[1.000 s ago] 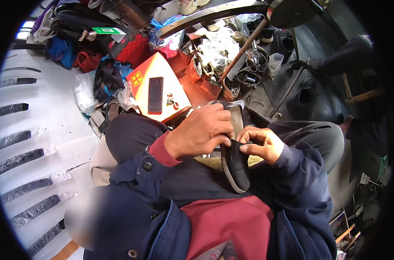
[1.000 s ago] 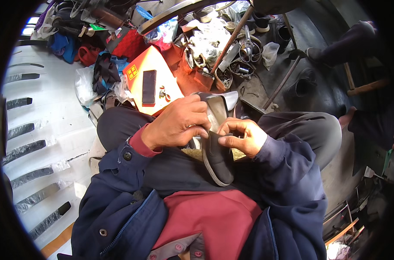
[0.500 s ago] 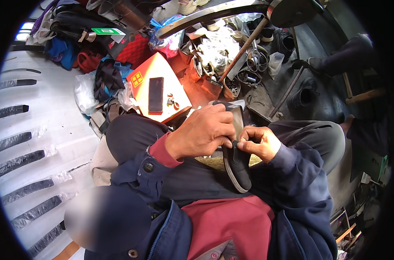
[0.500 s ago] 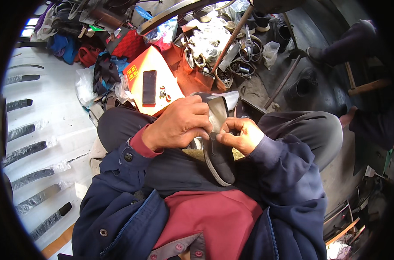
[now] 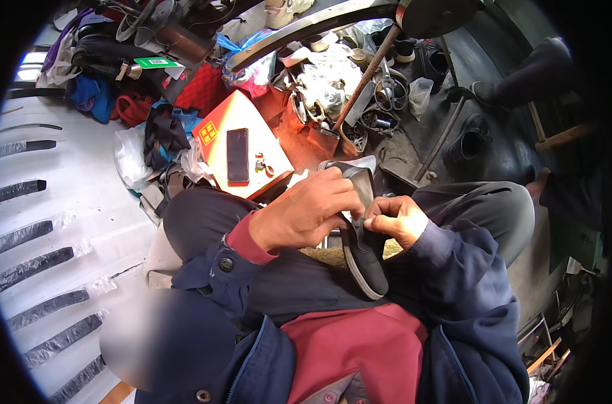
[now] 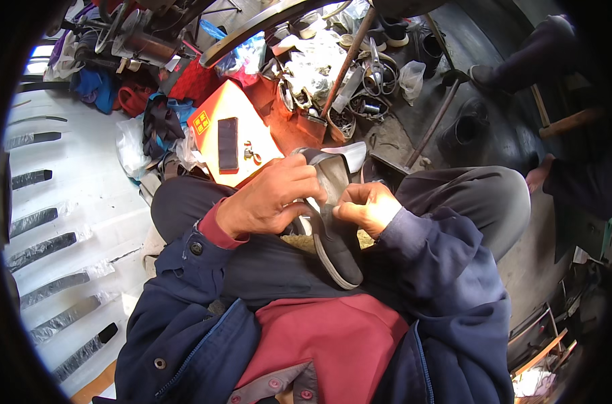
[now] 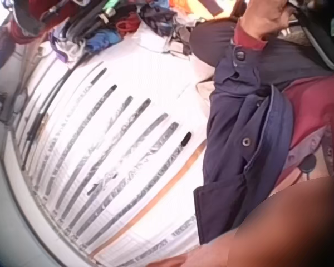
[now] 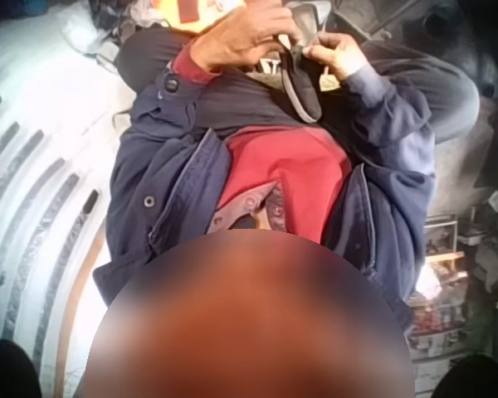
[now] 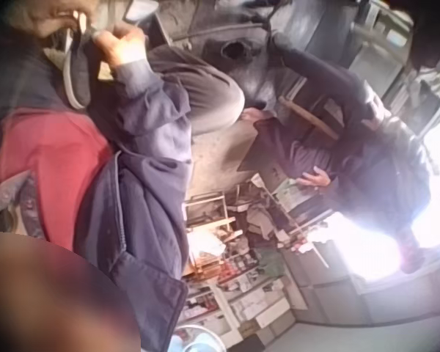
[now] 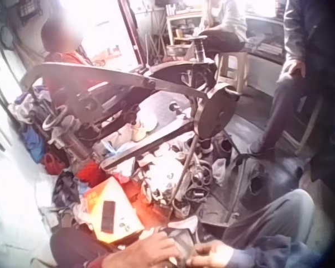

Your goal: The person repairs a black shoe by hand, using a metal file to smooth the sole edge and a sewing machine to stitch the upper. They then use scissors to trim excess material and continue filing the sole edge.

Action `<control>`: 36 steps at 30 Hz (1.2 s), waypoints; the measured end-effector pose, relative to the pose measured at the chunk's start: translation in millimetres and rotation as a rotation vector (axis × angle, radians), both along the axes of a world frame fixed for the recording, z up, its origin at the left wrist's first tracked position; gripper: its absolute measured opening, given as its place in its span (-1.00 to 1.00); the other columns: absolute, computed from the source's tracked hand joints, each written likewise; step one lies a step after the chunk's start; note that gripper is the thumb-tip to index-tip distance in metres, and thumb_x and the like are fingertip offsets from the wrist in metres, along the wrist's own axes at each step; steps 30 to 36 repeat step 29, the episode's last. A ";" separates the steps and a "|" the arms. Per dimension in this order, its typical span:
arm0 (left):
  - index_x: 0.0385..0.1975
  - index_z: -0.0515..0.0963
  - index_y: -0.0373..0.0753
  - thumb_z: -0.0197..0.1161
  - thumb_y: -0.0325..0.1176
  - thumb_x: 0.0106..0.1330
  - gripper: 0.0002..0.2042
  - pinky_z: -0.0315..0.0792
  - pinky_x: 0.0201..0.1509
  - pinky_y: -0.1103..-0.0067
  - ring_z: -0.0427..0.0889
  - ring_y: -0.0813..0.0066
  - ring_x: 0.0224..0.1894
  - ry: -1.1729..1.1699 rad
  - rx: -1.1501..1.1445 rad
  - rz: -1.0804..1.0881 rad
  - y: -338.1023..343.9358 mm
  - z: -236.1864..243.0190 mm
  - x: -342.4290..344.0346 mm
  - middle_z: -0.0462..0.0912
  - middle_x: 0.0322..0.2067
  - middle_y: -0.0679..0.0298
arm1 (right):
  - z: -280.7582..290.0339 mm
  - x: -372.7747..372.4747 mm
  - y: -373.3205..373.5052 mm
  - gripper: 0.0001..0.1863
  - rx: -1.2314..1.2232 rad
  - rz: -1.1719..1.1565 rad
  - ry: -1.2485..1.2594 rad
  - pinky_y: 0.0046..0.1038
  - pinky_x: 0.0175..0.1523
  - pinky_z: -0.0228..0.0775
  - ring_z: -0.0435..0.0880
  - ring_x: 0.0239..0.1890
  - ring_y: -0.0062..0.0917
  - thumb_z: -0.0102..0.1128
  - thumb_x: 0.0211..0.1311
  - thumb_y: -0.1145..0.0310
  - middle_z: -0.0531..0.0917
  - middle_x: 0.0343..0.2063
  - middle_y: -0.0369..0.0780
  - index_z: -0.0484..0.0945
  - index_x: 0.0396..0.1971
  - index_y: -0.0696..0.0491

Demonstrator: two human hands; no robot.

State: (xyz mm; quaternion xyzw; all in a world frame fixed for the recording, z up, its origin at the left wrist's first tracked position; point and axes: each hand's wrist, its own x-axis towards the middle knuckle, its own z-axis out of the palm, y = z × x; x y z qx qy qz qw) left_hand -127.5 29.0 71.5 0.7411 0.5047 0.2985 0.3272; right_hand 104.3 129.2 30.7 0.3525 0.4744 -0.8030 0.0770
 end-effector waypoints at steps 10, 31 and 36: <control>-0.30 0.74 0.05 0.43 -0.51 0.10 -0.77 0.33 -0.24 0.35 0.38 0.23 -0.28 0.028 -0.006 -0.084 1.9 -5.0 -1.6 0.38 -0.45 0.35 | -14.1 3.2 -1.0 -0.82 -0.004 0.015 0.004 -0.57 -0.12 0.34 0.53 -0.29 -0.73 0.37 0.26 0.33 0.67 -0.42 -0.40 0.71 -0.32 0.16; -0.34 0.64 -0.14 0.48 -0.47 0.07 -0.81 0.42 -0.02 0.26 0.49 0.10 -0.11 0.083 -0.079 -0.100 7.4 -21.5 3.8 0.50 -0.33 0.27 | -38.3 6.5 -13.1 -0.73 -0.094 -0.065 0.060 -0.55 0.09 0.42 0.62 -0.13 -0.70 0.45 0.36 0.26 0.75 -0.27 -0.36 0.72 -0.16 0.17; -0.34 0.64 -0.14 0.48 -0.47 0.07 -0.81 0.42 -0.02 0.26 0.49 0.10 -0.11 0.083 -0.079 -0.100 7.4 -21.5 3.8 0.50 -0.33 0.27 | -38.3 6.5 -13.1 -0.73 -0.094 -0.065 0.060 -0.55 0.09 0.42 0.62 -0.13 -0.70 0.45 0.36 0.26 0.75 -0.27 -0.36 0.72 -0.16 0.17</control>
